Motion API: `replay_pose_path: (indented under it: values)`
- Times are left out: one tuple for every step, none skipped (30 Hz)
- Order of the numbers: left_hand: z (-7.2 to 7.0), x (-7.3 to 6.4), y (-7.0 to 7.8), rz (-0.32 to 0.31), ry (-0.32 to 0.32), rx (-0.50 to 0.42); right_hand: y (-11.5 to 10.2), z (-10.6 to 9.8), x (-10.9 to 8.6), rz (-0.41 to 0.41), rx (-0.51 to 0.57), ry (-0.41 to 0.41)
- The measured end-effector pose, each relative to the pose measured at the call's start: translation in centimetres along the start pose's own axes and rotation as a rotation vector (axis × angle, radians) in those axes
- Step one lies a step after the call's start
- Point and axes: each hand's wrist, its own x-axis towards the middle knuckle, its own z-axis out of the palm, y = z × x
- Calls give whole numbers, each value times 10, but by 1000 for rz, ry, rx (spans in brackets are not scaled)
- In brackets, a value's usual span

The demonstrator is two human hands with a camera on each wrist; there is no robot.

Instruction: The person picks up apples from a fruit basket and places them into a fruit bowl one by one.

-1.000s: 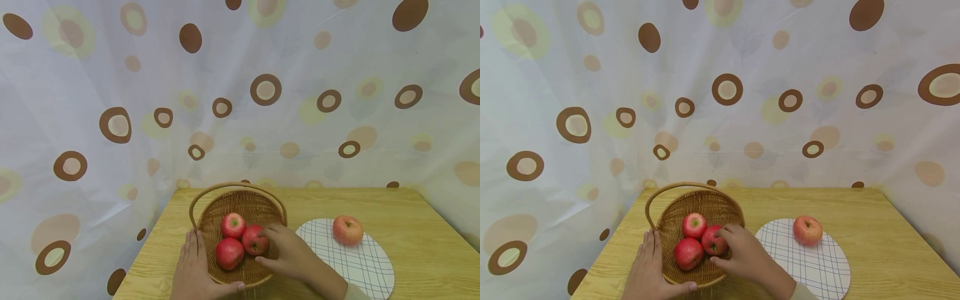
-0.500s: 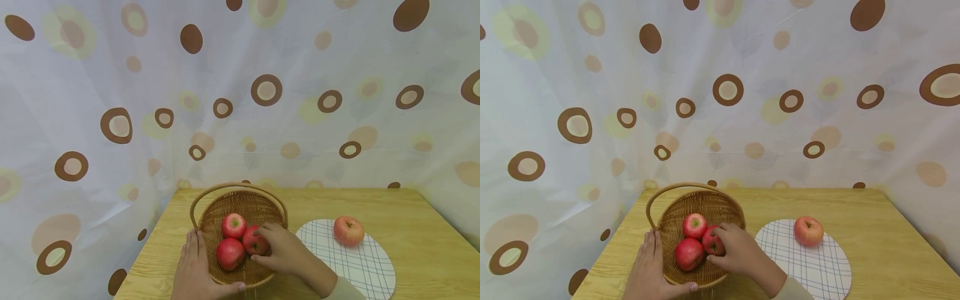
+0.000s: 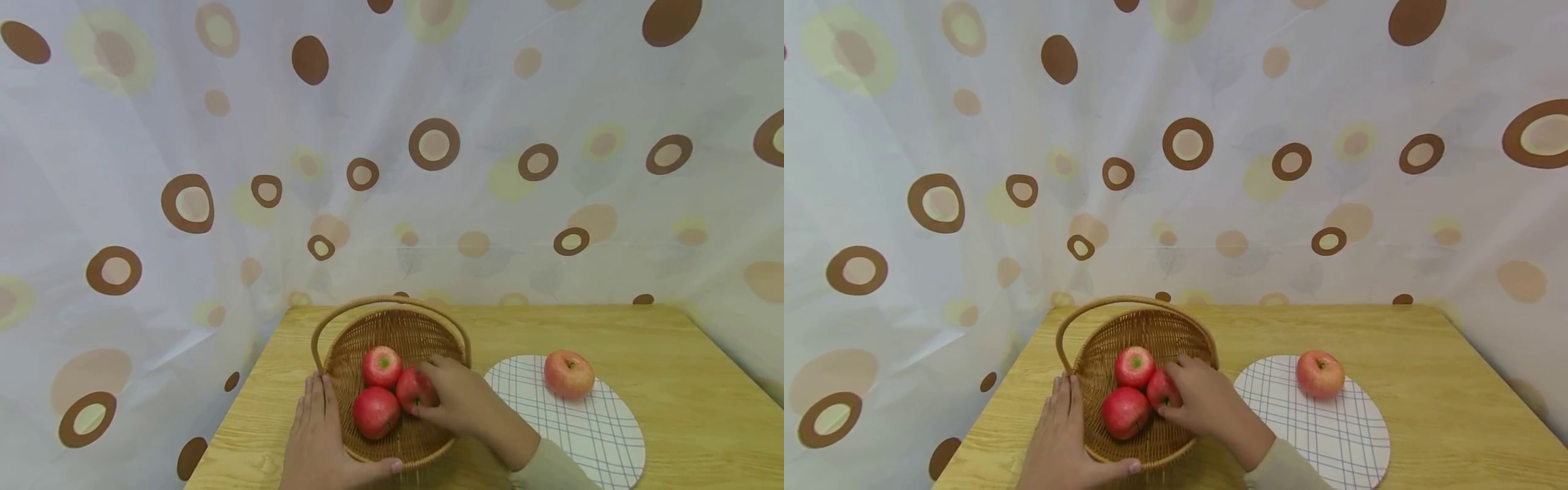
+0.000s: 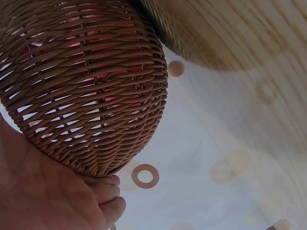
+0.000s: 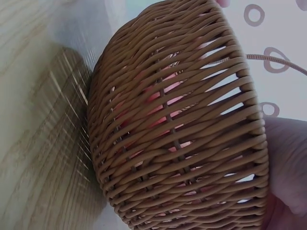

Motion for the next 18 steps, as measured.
replay_pose_path:
  values:
    - [0, 0, 0, 2, -1, -1, 0, 0, 0, -1, -4, -1]
    - [1, 0, 0, 5, -1, -2, 0, 0, 1, -2, -13, -4]
    - [1, 0, 1, 8, -1, -2, 1, 0, 1, -3, -22, -6]
    - [2, 0, 1, 11, 1, -3, 1, 1, 2, -1, -28, -11]
    - [2, 0, 1, 14, 3, -3, 1, 1, 2, 4, -30, -16]
    - [2, 0, 1, 17, 4, -5, 1, 2, 3, 9, -33, -22]
    - [3, -1, 1, 22, 8, -7, 0, 2, 3, 14, -39, -26]
    - [3, -1, 1, 25, 13, -8, 0, 3, 4, 17, -48, -30]
    - [3, -2, 0, 29, 19, -9, 0, 4, 6, 20, -56, -36]
    - [3, -2, 0, 33, 27, -6, -1, 5, 7, 24, -62, -45]
    - [3, -2, -1, 39, 36, -2, -1, 6, 9, 27, -68, -54]
    - [3, -3, -2, 45, 44, 2, -1, 7, 10, 31, -80, -64]
    - [3, -3, -2, 49, 52, 7, -2, 7, 12, 34, -91, -75]
    - [2, -3, -3, 53, 58, 13, -2, 8, 13, 38, -104, -87]
    - [2, -3, -3, 57, 62, 17, -2, 8, 14, 45, -110, -102]
    - [2, -3, -3, 58, 63, 20, -2, 9, 15, 52, -114, -115]
    - [2, -3, -3, 60, 64, 19, -1, 9, 16, 60, -117, -127]
    - [2, -3, -2, 57, 60, 17, -1, 8, 16, 67, -120, -138]
